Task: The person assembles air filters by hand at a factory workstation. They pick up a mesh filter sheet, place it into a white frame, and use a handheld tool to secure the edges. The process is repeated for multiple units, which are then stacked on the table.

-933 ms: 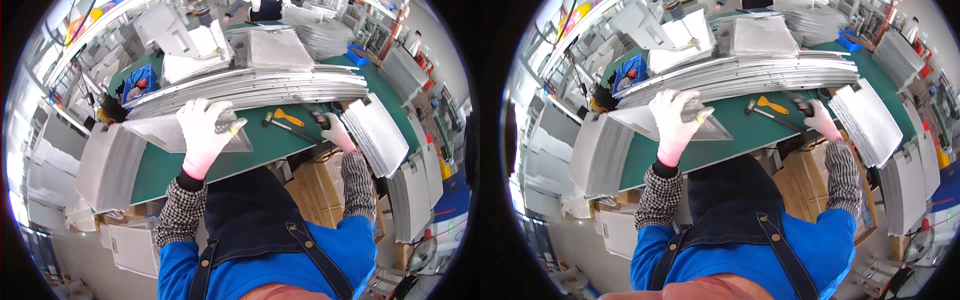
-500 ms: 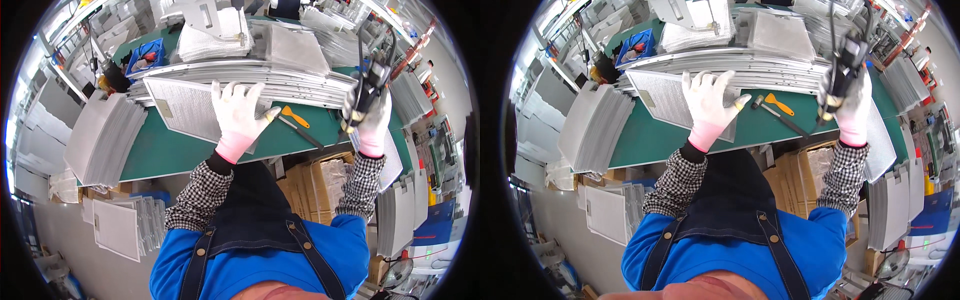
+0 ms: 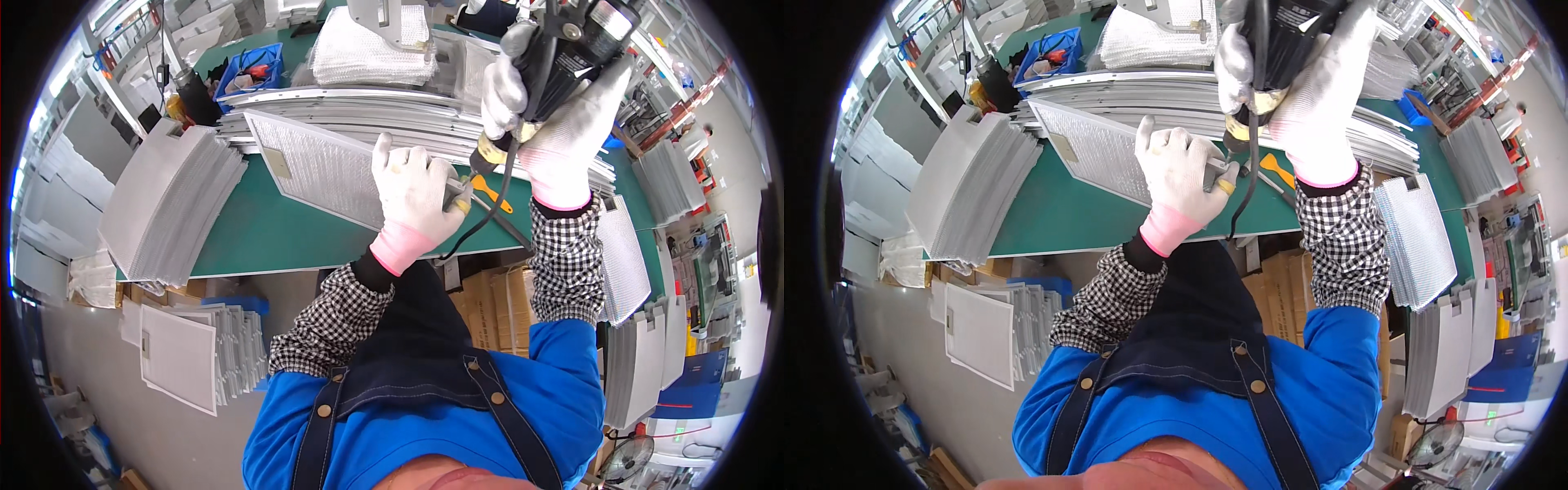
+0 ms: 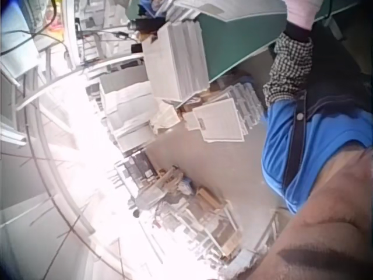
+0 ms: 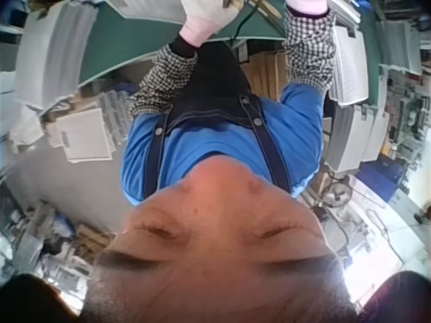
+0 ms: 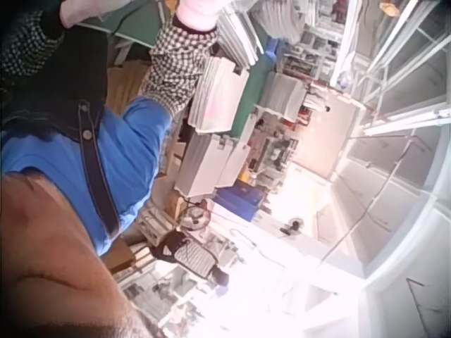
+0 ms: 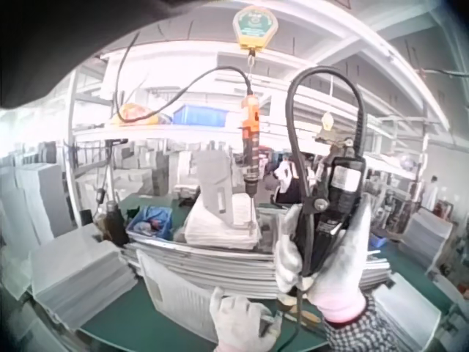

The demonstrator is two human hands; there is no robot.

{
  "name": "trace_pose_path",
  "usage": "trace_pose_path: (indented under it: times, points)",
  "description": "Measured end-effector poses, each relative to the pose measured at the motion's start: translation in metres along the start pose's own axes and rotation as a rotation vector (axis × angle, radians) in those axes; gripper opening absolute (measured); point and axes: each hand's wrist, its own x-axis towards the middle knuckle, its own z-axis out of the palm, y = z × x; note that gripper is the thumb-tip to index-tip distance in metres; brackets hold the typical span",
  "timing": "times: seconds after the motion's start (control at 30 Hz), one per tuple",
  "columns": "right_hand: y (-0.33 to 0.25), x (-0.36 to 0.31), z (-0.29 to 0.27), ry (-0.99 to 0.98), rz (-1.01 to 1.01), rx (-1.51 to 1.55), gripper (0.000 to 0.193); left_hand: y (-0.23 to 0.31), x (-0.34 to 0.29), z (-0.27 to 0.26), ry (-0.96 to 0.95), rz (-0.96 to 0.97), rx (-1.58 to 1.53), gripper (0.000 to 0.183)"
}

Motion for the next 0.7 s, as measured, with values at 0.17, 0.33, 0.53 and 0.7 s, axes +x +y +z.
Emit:
trace_pose_path:
  times: [0.17, 0.33, 0.53, 0.7]
  points:
    - [0.011, 0.011, 0.017, 0.241, 0.014, 0.051, 0.101, 0.001, 0.000, -0.001, 0.006, -0.014, -0.068, 0.017]
    - [0.014, 0.014, 0.018, 0.212, 0.076, 0.011, 0.103, -0.001, 0.002, -0.003, -0.046, -0.008, -0.062, 0.012]
    - [0.026, 0.021, 0.013, 0.134, 0.146, 0.050, 0.100, -0.003, 0.002, 0.000, 0.000, 0.020, -0.076, 0.010]
    - [0.025, 0.027, 0.025, 0.113, 0.173, 0.065, 0.091, -0.003, 0.001, 0.001, 0.038, 0.031, -0.081, 0.010]
